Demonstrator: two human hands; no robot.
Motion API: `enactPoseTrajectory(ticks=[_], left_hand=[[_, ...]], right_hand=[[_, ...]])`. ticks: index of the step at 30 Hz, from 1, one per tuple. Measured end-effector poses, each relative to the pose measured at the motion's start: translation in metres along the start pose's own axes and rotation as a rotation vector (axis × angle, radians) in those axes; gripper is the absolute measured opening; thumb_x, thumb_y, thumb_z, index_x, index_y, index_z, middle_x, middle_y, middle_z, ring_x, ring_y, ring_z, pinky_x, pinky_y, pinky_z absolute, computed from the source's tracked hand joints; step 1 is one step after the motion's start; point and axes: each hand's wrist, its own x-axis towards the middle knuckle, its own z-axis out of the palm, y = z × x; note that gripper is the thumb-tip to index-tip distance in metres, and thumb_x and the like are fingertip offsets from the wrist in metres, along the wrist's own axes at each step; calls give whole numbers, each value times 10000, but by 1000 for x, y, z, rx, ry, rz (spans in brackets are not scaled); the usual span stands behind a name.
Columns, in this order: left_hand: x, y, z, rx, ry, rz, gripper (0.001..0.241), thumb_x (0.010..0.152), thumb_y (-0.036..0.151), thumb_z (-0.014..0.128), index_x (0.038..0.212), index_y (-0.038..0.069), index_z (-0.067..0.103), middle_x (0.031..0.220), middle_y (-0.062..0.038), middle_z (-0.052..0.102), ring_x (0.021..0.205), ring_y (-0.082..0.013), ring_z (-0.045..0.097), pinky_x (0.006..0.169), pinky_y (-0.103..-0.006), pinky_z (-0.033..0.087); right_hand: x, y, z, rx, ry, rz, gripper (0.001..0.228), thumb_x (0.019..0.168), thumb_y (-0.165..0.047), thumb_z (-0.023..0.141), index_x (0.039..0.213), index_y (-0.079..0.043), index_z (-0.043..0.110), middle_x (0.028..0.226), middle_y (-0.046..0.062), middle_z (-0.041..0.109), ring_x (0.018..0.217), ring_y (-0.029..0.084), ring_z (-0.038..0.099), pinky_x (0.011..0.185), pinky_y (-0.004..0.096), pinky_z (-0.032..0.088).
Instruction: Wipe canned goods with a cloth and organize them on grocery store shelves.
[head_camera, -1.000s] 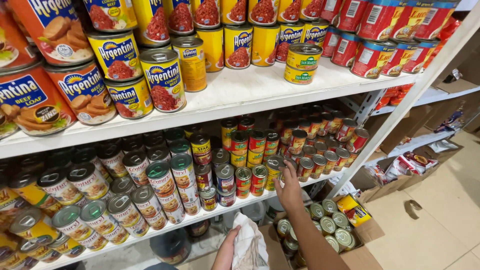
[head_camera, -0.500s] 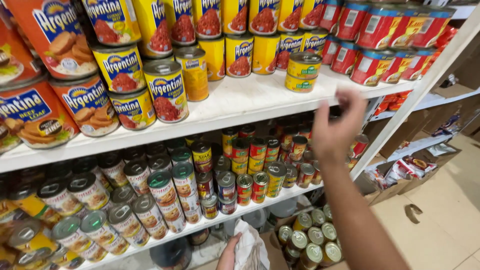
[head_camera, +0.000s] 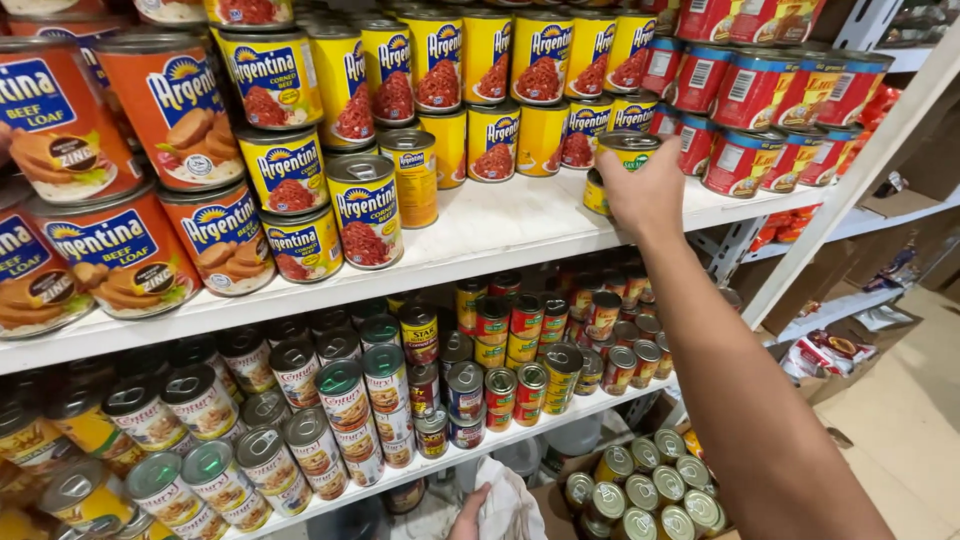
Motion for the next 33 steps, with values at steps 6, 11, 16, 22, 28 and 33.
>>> enactPoseTrajectory(ticks=[6,11,16,22,28,33], left_hand=[[8,2,-7,6,58,-7,545,901,268,625,1343,-50,604,1234,-207,725,1136,-326,709,1035,-451,547],[-24,12,35,135,229,65,567,900,309,631,1338,-51,623,1234,-206,744,1120,-326,719,1008,-432,537],[-96,25,148,58,217,-29,601,871,364,642,1347,-3,623,1246,-181,711,1101,-337,690,995,-470,518],[-125,16,176,938,377,567,439,949,234,711,1341,82,585,1206,-146,715,1056,-218,658,911,-334,541],[-155,13,225,1565,94,1008,410,854,24,677,1255,107,697,1381,-132,609,1149,-316,702,929,-365,582],[-165,7,263,1899,-32,734,357,833,168,781,1173,98,695,1224,-145,613,938,-396,698,794,-445,573]], right_hand=[[-15,-13,1,42,54,-5,647,890,-300,781,1322,38,438,1132,202,730,1033,299,735,944,389,549],[-53,2,-19,373,230,-151,684,975,-131,837,1450,-25,356,1352,150,589,1266,246,616,1139,383,495],[-178,-6,-62,501,64,-139,898,871,-82,837,1548,-71,248,1495,125,393,1415,249,484,1226,420,446],[-323,32,-64,474,-252,272,869,708,-63,886,1375,-43,330,1425,163,545,1290,270,578,1115,388,476],[-401,54,-68,147,-626,367,825,646,-125,887,1382,-52,522,1306,141,646,1211,272,643,1040,386,484],[-422,73,-62,126,-656,239,723,706,-140,793,1376,-33,544,1393,177,601,1302,366,573,1080,402,453]])
